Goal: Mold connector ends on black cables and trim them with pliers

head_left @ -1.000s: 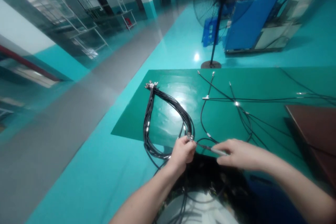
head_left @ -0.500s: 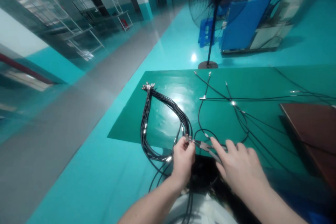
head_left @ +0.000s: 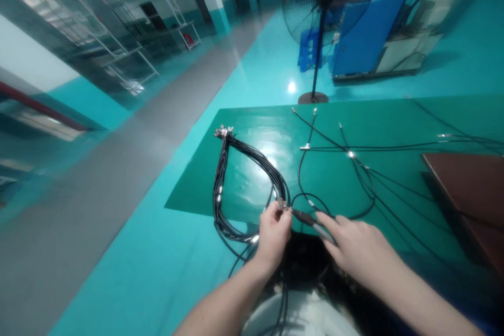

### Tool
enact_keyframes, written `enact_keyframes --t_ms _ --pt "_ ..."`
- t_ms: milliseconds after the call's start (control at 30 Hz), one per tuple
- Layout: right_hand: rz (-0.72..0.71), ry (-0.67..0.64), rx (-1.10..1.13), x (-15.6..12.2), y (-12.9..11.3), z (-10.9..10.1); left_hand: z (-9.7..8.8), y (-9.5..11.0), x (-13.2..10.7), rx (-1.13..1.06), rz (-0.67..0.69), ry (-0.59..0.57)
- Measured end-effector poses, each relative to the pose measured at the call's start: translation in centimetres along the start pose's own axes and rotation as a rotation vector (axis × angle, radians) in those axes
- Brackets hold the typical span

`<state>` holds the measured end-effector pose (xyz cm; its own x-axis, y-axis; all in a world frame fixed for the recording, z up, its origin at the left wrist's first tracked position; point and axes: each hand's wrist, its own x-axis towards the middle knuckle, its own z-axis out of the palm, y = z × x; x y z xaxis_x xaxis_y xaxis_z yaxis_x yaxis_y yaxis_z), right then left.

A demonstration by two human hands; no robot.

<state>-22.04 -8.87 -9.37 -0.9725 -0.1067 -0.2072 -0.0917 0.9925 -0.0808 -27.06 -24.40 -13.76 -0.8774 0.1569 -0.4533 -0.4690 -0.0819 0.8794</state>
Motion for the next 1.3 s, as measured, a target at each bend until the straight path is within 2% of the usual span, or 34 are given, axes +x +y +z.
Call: enact_keyframes --t_ms 67,133,267,300,333,367,433,500,567,667,800,967,1300 --pt "-0.034 -0.057 0.179 0.4 0.9 -0.7 -0.2 0.0 0.2 0.031 0.074 -0.028" --pt "-0.083 -0.166 0.406 0.8 1.9 -1.3 -0.4 0.2 0.2 0.047 0.078 -0.08" --pt "-0.066 -0.616 0.8 1.5 3.4 -2.1 -0.4 0.8 -0.1 -0.021 -0.033 -0.175" --pt "-0.044 -0.647 0.811 1.5 3.5 -2.1 -0.3 1.0 -0.1 -0.047 -0.062 -0.191" --pt "-0.028 -0.598 0.772 1.5 3.6 -2.1 -0.3 1.1 -0.2 -0.07 -0.088 -0.204" --pt "-0.02 -0.489 0.686 1.3 3.5 -1.9 -0.2 1.2 -0.2 -0.09 -0.11 -0.214" --pt "-0.017 -0.21 0.413 0.7 3.0 -1.5 -0.2 1.4 -0.1 -0.121 -0.139 -0.234" --pt "-0.028 0.013 0.133 -0.1 2.5 -1.0 -0.3 1.4 0.0 -0.141 -0.151 -0.245" --pt "-0.042 0.145 -0.065 -0.8 2.0 -0.7 -0.2 1.5 0.0 -0.146 -0.147 -0.248" --pt "-0.034 0.26 -0.182 -1.4 1.6 -0.7 -0.2 1.5 -0.2 -0.136 -0.138 -0.244" --pt "-0.026 0.31 -0.235 -1.4 1.5 -1.1 -0.1 1.4 -0.3 -0.116 -0.146 -0.252" --pt "-0.04 0.315 -0.262 -1.2 1.5 -1.3 -0.1 1.4 -0.2 -0.058 -0.139 -0.262" --pt "-0.134 0.145 -0.249 -0.9 2.2 -1.3 -0.9 1.4 0.0 0.235 -0.066 -0.291"
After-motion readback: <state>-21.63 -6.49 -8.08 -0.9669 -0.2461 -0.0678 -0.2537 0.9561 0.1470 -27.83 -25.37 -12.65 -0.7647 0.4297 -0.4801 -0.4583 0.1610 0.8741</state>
